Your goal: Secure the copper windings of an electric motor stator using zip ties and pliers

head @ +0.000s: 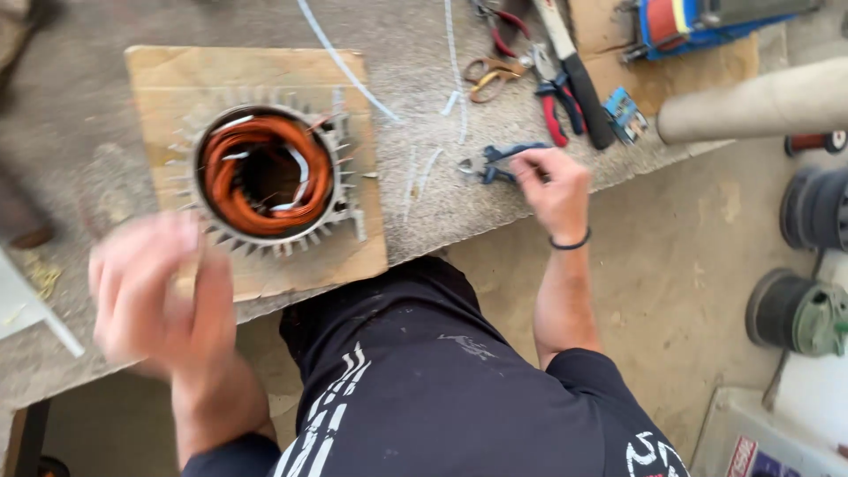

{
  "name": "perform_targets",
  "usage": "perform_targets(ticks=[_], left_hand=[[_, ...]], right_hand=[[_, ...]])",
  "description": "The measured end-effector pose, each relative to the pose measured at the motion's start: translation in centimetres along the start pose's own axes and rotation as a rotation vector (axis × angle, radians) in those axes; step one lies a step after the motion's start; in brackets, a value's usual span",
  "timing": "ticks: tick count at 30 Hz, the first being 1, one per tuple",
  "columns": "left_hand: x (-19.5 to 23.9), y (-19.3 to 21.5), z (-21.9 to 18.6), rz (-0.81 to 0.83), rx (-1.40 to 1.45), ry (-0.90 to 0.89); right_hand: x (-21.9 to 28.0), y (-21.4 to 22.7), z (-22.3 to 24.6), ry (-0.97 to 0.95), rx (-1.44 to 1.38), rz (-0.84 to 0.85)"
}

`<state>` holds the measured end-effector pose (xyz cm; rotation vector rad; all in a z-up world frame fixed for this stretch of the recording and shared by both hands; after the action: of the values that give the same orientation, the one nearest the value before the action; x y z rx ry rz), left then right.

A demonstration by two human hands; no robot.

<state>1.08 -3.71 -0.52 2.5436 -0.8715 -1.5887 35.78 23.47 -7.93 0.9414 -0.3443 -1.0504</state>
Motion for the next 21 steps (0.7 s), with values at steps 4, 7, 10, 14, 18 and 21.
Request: perform_targets(ticks=[4, 7, 10, 14, 18, 21], left_hand=[[3.6, 3.5, -5.7, 0.672, -0.494, 1.220], [3.8, 1.2, -6.0, 0.781, 0.935, -0.077], [4.5, -3.1, -6.7, 0.745, 0.878, -0.039], [7.5, -6.8, -6.1, 0.818, 0.650, 0.255], [10.9, -9.4, -4.4, 0.695, 0.566, 0.289], [12.4, -9.8, -3.6, 0.730, 0.503, 0.289]], right_hand=[[0.7, -2.5, 3.1, 0.278, 0.038, 0.137], [-0.7, -4.3, 4.0, 0.534, 0.098, 0.228], [-5.2, -4.4, 2.0, 0.501, 0.069, 0.149], [-8.5, -4.4, 1.8, 0.452, 0.280, 0.217], [-7.1, -6.6, 3.1, 0.486, 0.350, 0.453], [-6.7, -8.8, 2.7, 0.509, 0.464, 0.417]])
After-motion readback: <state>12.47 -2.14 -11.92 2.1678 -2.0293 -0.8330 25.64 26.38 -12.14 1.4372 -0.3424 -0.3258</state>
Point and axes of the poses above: each hand's wrist, its own x-axis away from the middle knuckle, its own y-axis out of the back of the hand, z = x × y, the point moved 1 cm from there along -x, towards the middle knuckle, and after that the axes turned 9 degrees about -y, right-handed, at the moved point
